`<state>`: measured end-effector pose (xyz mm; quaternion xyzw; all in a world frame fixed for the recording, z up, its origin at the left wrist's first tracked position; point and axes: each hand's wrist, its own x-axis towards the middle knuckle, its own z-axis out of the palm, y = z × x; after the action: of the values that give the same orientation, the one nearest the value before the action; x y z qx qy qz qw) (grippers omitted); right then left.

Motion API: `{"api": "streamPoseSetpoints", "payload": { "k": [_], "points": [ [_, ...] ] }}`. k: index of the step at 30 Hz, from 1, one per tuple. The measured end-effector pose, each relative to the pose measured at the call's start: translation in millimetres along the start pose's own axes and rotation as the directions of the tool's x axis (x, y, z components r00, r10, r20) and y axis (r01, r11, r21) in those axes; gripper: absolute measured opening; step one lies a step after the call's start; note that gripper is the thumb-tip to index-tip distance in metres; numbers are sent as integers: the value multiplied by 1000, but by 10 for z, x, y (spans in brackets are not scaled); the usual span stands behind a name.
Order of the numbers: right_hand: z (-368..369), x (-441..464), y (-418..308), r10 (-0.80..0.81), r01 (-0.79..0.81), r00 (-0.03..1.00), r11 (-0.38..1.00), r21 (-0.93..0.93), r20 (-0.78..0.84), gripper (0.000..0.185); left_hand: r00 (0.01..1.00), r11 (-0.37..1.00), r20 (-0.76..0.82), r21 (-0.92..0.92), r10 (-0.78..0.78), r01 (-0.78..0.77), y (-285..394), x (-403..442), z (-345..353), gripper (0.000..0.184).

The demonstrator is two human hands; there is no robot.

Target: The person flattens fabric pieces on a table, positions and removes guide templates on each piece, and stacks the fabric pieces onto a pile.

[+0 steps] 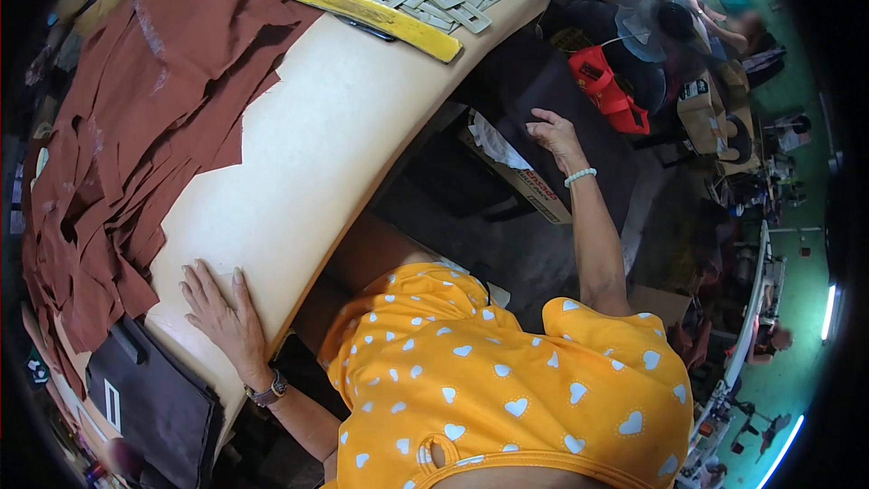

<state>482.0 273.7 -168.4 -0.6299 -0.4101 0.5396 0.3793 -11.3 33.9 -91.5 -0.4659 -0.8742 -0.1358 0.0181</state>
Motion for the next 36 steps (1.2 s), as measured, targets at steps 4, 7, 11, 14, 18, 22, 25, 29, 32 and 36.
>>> {"api": "streamPoseSetpoints", "payload": {
  "k": [4,7,11,14,18,22,25,29,32,36],
  "points": [
    [33,2,-22,-20,19,1000,996,-88,-7,51,1000,1000,-8,15,12,-12,-2,0,-1,59],
    [86,-22,-44,-46,42,999,988,-150,-25,40,1000,1000,-17,19,22,-21,0,7,-3,59],
    [139,34,31,-109,97,993,957,-272,-32,22,999,1000,-25,2,24,-24,7,8,-9,59],
    [205,52,6,-142,104,989,870,-483,-43,20,1000,1000,-20,7,24,-23,13,6,-20,60],
    [399,97,0,-354,222,934,680,-699,-48,21,1000,1000,-9,-16,25,-25,46,15,-60,61],
    [624,196,-21,-413,257,909,658,-708,-54,26,1000,1000,-1,-11,10,-10,46,16,-60,59],
    [779,254,-46,-508,281,861,432,-857,26,27,1000,1000,31,-2,6,-6,68,18,-75,61],
    [1009,104,-263,-459,219,888,390,-895,17,26,999,1000,45,10,7,-7,48,10,-74,61],
    [1054,91,-339,-428,197,904,374,-906,20,28,998,1000,57,7,9,-9,51,18,-90,63],
    [940,181,-293,-380,190,924,390,-901,30,21,997,1000,69,16,23,-25,29,17,-82,65]
  ]
}}
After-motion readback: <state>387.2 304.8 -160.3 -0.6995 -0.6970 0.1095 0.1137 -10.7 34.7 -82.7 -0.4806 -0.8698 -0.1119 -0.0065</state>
